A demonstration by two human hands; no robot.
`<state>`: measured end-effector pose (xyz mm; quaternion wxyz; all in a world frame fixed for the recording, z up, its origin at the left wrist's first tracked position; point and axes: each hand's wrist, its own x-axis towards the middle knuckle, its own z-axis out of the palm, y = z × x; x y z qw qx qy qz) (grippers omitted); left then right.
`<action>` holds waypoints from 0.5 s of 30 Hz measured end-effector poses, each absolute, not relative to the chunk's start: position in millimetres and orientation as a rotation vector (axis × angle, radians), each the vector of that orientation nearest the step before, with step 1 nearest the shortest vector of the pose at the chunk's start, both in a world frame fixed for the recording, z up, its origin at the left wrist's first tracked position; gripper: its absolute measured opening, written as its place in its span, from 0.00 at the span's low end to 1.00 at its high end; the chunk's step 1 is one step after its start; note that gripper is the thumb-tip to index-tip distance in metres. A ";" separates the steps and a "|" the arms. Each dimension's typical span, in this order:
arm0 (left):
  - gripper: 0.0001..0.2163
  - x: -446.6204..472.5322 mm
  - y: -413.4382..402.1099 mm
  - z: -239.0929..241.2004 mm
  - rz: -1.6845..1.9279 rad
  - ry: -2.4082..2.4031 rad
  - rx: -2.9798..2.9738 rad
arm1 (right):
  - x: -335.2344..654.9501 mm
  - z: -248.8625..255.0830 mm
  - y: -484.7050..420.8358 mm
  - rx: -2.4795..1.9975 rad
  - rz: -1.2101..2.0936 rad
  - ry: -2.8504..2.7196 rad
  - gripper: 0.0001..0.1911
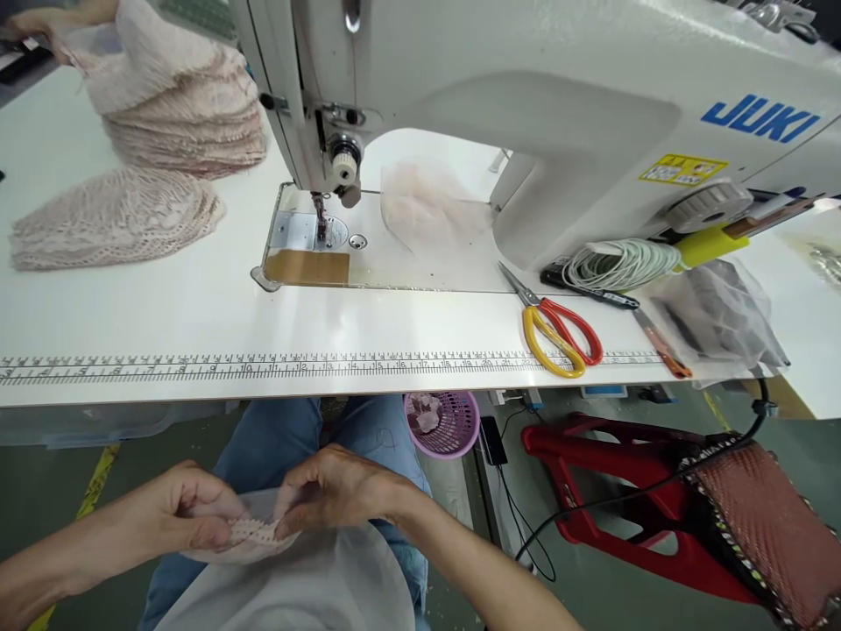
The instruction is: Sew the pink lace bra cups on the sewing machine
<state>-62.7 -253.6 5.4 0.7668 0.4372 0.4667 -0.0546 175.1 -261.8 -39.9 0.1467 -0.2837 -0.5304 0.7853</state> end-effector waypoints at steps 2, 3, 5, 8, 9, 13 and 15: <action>0.22 -64.6 -253.8 5.4 -0.101 1.002 0.933 | 176.0 -38.2 -260.7 -0.845 2.275 -1.499 0.24; 0.23 -65.5 -253.9 5.0 -0.090 1.002 0.929 | 176.6 -37.4 -260.2 -0.858 2.289 -1.485 0.24; 0.24 -66.8 -253.7 3.8 -0.075 0.977 0.918 | 177.7 -36.1 -259.6 -0.877 2.321 -1.453 0.24; 0.22 -68.5 -253.3 1.4 -0.077 0.921 0.898 | 178.9 -36.0 -259.4 -0.901 2.362 -1.379 0.24; 0.21 -69.2 -253.3 0.5 -0.080 0.910 0.896 | 179.3 -36.3 -259.4 -0.911 2.375 -1.349 0.25; 0.18 -71.8 -254.7 -3.2 -0.056 0.894 0.917 | 180.9 -38.2 -258.5 -0.943 2.405 -1.295 0.25; 0.18 -72.0 -255.6 -4.0 -0.051 0.891 0.929 | 181.6 -38.0 -257.7 -0.941 2.415 -1.296 0.25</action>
